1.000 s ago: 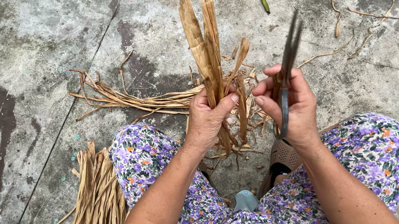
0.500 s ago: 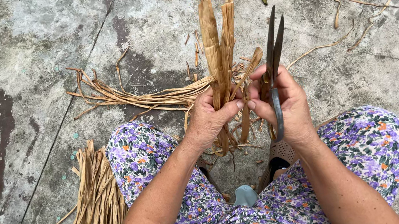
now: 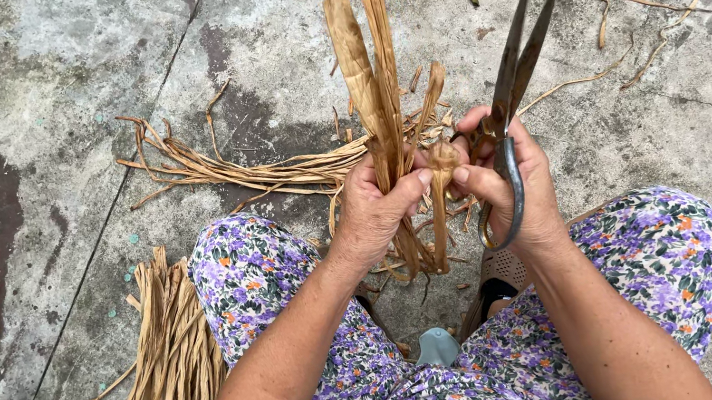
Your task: The person sits on a concrete floor with a pile of dried leaf strips beside them. They hold bundles of dried leaves in one hand and use scissors to trim off dark, damaged edge portions, dropping the trimmed waste pieces onto the ground and setting the trimmed leaves aside.
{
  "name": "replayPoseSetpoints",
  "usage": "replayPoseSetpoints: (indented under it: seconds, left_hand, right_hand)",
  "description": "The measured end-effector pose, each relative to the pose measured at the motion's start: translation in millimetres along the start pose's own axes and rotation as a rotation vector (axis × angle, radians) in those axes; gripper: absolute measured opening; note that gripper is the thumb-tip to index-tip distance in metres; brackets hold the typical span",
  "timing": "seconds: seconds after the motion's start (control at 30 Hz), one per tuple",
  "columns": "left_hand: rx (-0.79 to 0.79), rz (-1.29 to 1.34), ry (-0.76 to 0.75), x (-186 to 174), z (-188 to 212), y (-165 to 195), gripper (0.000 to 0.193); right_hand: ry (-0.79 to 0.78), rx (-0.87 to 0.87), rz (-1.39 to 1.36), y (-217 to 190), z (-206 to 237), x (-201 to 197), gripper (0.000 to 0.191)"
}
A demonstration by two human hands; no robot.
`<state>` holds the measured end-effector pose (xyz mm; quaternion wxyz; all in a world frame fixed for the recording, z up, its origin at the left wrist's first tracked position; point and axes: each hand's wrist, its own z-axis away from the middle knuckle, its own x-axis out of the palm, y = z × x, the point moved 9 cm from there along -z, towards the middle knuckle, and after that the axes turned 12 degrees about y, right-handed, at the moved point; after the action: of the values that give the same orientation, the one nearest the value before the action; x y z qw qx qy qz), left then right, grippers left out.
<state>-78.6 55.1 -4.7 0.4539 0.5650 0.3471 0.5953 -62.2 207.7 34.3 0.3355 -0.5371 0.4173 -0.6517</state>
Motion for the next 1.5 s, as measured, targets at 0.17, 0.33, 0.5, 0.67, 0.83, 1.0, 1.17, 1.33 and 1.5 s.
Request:
replayPoseSetpoints:
  seconds: [0.17, 0.33, 0.5, 0.67, 0.83, 1.0, 1.17, 1.33, 1.5]
  left_hand:
    - [0.009, -0.056, 0.052, -8, -2, 0, 0.013]
    - [-0.029, 0.001, 0.044, -3, -1, -1, 0.011]
    - [-0.050, 0.024, 0.021, 1, 0, 3, 0.015]
    - [-0.061, -0.039, 0.066, 10, 4, -13, 0.022]
    - [-0.064, 0.191, 0.111, -4, -7, -12, 0.016]
    - [-0.040, 0.243, 0.203, -32, -16, 1, 0.020]
    - [-0.054, 0.257, 0.203, -37, -17, 5, 0.021]
    - [-0.056, 0.283, 0.155, -28, -16, 3, 0.020]
    - [-0.075, 0.289, 0.179, -30, -15, 1, 0.020]
  right_hand:
    - [-0.033, -0.122, 0.083, -7, 0, 4, 0.059]
    - [0.033, -0.086, 0.120, 0, -4, -6, 0.048]
    - [0.102, -0.043, -0.075, 0, -13, -20, 0.046]
    - [0.090, -0.097, -0.040, 2, -10, -15, 0.047]
    - [0.032, -0.137, 0.207, 4, -5, -7, 0.051]
    - [-0.105, -0.142, 0.482, 23, -1, 11, 0.065]
    - [-0.125, -0.080, 0.623, 40, 6, 16, 0.076]
    - [-0.091, -0.063, 0.691, 39, 9, 15, 0.069]
    - [-0.087, -0.093, 0.656, 37, 12, 18, 0.058]
